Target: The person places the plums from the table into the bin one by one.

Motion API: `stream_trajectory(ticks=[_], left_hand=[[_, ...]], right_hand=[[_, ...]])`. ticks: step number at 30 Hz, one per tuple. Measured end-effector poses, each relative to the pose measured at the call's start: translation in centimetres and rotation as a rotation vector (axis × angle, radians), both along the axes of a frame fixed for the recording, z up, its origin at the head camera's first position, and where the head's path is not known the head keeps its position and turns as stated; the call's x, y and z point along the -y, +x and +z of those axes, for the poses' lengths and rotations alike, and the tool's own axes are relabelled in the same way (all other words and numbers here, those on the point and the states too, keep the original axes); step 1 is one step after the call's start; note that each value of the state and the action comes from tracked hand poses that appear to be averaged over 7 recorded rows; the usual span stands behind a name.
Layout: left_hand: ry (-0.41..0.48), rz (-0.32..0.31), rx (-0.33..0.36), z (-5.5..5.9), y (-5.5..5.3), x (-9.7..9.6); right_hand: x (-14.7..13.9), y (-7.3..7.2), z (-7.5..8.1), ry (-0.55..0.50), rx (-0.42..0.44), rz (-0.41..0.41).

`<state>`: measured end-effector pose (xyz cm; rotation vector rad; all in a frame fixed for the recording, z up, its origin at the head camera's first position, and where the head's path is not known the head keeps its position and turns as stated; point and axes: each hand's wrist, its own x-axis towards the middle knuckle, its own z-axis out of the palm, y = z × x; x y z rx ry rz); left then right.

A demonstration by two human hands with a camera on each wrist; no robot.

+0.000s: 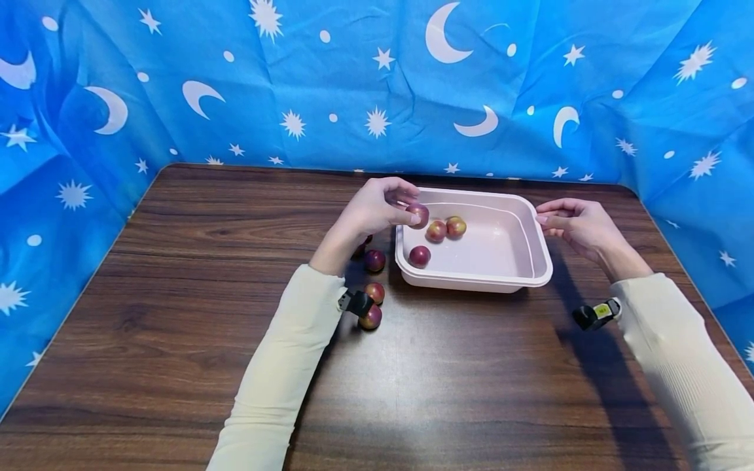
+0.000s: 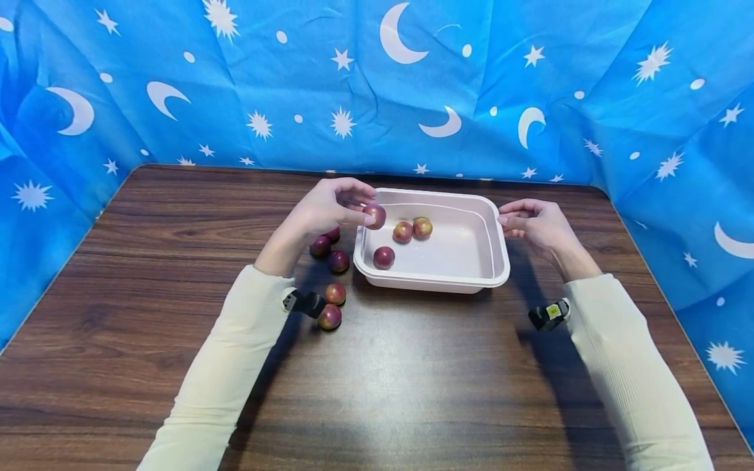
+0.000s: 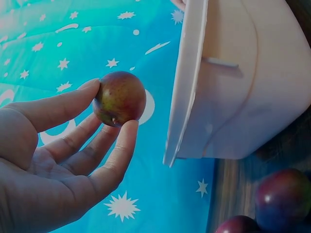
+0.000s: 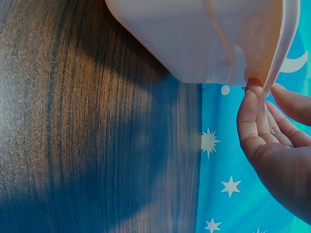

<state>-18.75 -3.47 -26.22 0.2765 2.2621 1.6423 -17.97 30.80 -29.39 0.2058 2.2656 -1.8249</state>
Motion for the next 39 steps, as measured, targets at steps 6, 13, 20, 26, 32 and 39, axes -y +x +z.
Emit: stream_trajectory(ticks=[6, 13, 20, 26, 32, 39], left_hand=[[0.011, -0.02, -0.03, 0.2, 0.0, -0.6], [0.015, -0.05, -0.08, 0.5, -0.1, -0.6], [-0.008, -0.044, -0.064, 0.5, 0.0, -0.2], [0.002, -0.042, -0.069, 0.4, 0.1, 0.2], [0.003, -0.044, -0.088, 0.2, 0.1, 0.6], [0.0, -0.039, -0.084, 0.0, 0.2, 1.0]], right_hand=[[0.0, 0.0, 0.1, 0.013, 0.004, 0.005], [-0.1, -0.1, 0.2, 0.034, 0.004, 0.01], [-0.1, -0.1, 0.1, 0.053, 0.002, 0.009], [0.0, 0.0, 0.0, 0.062, -0.009, 0.01], [0.0, 0.1, -0.1, 0.072, -0.014, 0.013], [0.0, 0.2, -0.2, 0.063, -0.018, 0.01]])
